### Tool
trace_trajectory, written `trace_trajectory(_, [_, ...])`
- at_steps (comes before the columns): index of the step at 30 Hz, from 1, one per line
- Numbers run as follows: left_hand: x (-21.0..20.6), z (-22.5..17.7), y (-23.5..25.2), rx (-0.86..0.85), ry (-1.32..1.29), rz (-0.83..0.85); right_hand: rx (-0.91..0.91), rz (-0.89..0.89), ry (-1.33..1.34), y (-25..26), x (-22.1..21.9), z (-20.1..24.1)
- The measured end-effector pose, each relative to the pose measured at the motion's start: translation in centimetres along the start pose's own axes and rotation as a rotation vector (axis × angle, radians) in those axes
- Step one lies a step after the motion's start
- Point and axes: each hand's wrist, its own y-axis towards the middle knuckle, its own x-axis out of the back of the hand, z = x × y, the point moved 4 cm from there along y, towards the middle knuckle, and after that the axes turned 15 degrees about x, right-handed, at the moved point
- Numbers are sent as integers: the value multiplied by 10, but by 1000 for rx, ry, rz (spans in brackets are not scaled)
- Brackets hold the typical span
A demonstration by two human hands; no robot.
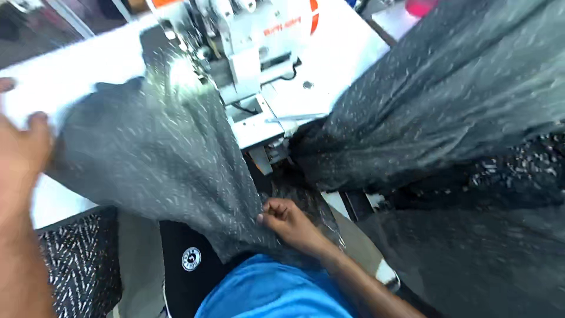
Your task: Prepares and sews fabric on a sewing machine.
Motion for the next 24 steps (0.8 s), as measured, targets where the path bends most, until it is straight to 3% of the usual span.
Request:
trace_trajectory(4, [-31,-121,-11,-89,-181,128,18,33,7,4,0,-1])
trace_trajectory(6, [-62,-148,-14,-117,-213,233,9,72,3,4,0,-4])
trace_trajectory(9, [-96,-151,-10,-136,-148,249,33,119,19,2,0,6])
trace_trajectory(15, [-107,-144,11,-122,-37,281,100,135,101,16,-2,22])
trace_trajectory(24, [-134,-129,98,-97,41,311,213,147,76,69,3,48])
